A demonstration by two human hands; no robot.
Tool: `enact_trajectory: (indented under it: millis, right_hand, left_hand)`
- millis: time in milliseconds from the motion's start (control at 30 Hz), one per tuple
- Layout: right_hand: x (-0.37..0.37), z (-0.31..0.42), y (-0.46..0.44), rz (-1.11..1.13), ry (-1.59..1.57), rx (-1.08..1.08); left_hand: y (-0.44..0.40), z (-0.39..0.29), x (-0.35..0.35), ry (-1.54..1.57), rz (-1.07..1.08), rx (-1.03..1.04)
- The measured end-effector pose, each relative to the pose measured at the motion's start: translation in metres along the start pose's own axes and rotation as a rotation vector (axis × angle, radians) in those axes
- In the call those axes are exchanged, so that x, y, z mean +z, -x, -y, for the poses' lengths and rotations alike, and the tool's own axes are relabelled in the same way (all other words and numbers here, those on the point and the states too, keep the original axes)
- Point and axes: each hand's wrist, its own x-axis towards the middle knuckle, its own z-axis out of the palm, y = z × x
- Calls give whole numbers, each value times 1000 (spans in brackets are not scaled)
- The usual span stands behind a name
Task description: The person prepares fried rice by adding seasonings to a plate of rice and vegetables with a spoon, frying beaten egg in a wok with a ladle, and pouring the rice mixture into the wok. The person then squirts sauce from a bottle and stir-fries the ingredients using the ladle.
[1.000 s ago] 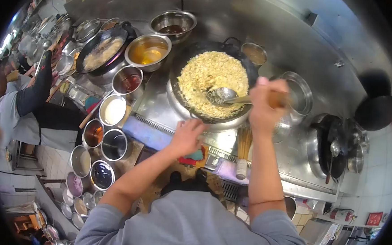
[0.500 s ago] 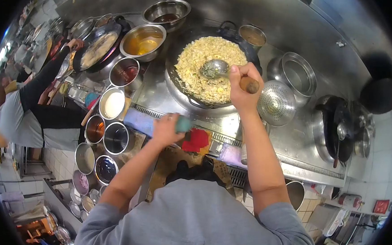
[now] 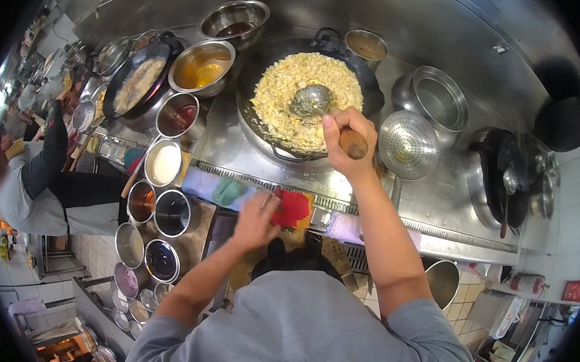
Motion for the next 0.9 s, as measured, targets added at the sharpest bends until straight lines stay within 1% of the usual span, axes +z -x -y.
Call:
enact_trajectory:
  millis: [33,100,133,200,233,267,300,367,400,433,467,500,533,567,600,633,667,700,733,800,833,900]
  right_hand:
    - [-5,-4,-4,-3,-52,7]
    - [-25,-11,-24,-12,-66,20]
    - [-33,-3,-40,-75,-160,86]
    - [-56,22,-76,-169,-357,95]
    - [-68,42,-88,-163,-412,91]
    - [-77,64,-94,-155,-474,93]
    - [-78,88,-93,-157,-410,60]
    - [-75,96,-75,-128,-353,35]
    - [-60,72,-66,-201,-195,29]
    - [-39,36,-53,-279,-34,26]
    - [-31,5,-52,-216,-108,90]
    - [-25,-12,-55,-152,-181,152]
    - [-21,-3,-59,-159,-183,141]
    - [-16,17,-65,-156,-162,140]
    - [-9,40,-70,-148,-141,140]
    - [0,70,-64,-123,-197,147]
    - [4,75,-48,-62,-175,96]
    - [7,71,-38,0,-154,46]
    - [7,59,-33,-3,-156,44]
    - [2,26,-28,47,20,-17]
    - [-4,12,-32,51,16,-32]
    - [-17,-4,-47,8,32,61]
  left_hand:
    - [0,-10,23,35,30,152]
    - [0,-22,61,11,69,157]
    - [-4,-25,71,-29,95,148]
    - [-14,-21,73,-38,115,171]
    - [-17,-17,72,-55,142,164]
    - [-19,-13,65,85,133,196]
    - [-22,-9,56,79,129,184]
    - [-26,0,34,638,350,-201]
    - [-28,3,26,857,351,-526]
    - [-26,15,27,1006,205,-673]
    - [-25,32,30,1151,52,-814]
    - [-27,43,25,1583,-127,-1011]
    - [-45,27,-23,1827,-252,-1007]
    - [-55,23,-49,1901,-377,-955]
    - [-64,24,-66,1840,-398,-879]
    - [-71,24,-77,1778,-417,-813]
    - [-82,19,-85,1778,-420,-810]
    - [-97,8,-90,1378,-340,-486]
    - [-106,-3,-90,963,-252,-181]
    - [-120,-20,-70,307,-113,44]
    - [-123,-26,-70,300,-128,45]
    - [-125,-32,-72,128,-84,171]
